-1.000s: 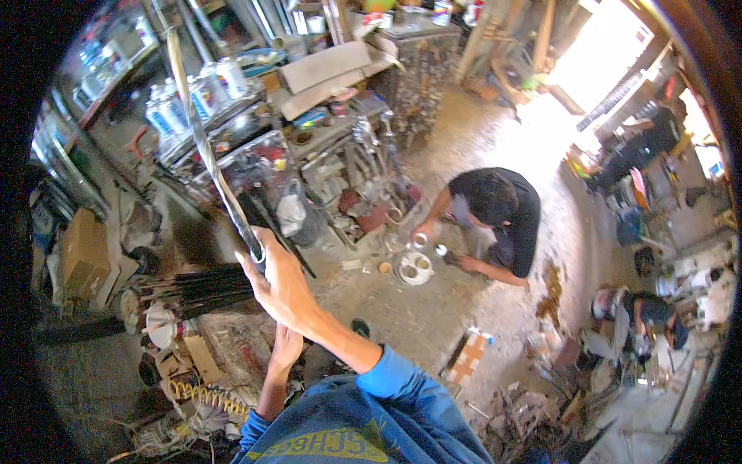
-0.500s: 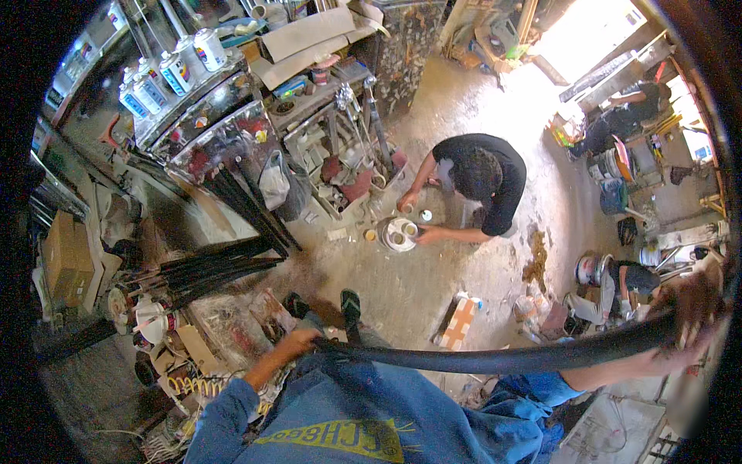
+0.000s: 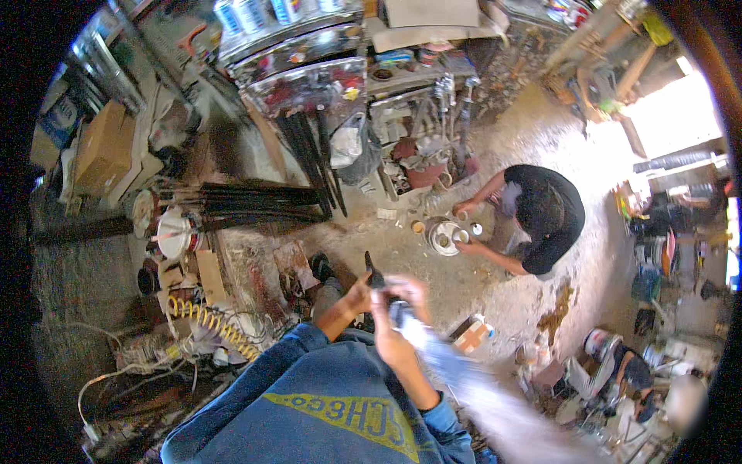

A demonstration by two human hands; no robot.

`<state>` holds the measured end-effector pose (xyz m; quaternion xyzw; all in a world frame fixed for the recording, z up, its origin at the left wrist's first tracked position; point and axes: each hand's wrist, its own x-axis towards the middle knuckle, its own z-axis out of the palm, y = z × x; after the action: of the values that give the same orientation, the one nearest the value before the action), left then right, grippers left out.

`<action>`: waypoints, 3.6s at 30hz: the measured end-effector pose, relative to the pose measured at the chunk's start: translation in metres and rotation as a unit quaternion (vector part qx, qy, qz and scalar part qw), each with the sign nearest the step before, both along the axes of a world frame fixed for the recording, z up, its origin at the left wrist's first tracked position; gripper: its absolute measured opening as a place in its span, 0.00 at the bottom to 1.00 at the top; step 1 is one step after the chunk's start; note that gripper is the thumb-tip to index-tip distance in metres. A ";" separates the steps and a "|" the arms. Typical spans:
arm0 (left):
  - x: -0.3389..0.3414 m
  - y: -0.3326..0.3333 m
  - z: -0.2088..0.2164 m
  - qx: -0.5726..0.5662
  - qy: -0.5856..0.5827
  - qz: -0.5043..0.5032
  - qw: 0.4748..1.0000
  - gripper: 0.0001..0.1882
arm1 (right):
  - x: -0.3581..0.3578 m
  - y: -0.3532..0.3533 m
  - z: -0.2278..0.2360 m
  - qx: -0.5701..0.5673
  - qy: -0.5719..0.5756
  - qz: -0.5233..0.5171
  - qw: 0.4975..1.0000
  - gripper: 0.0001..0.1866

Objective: The person picks up a long curved metal bar from a pile of materials, then grabs a spray paint can. They spray the bar with red paint, rotating it to cover multiple sides. The bar is held in one hand while the other hand operates the spray can.

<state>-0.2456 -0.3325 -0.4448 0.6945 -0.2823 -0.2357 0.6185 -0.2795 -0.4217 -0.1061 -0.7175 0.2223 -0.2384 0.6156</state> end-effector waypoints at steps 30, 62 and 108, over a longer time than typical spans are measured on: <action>-0.011 0.064 0.102 -0.071 0.537 0.102 0.834 0.13 | -0.003 0.006 -0.034 -0.257 0.366 0.290 0.846 0.25; 0.000 0.036 0.303 0.068 0.278 -0.101 0.953 0.31 | -0.060 -0.029 -0.240 -0.258 0.473 0.276 0.796 0.17; -0.048 0.075 0.297 0.209 0.064 0.066 0.974 0.12 | -0.038 0.017 -0.317 -0.219 0.236 0.368 0.872 0.28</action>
<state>-0.2934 -0.2574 -0.1481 0.8090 -0.1399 -0.2921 0.4905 -0.3178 -0.4050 -0.4230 -0.8986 0.0228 0.1393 0.4154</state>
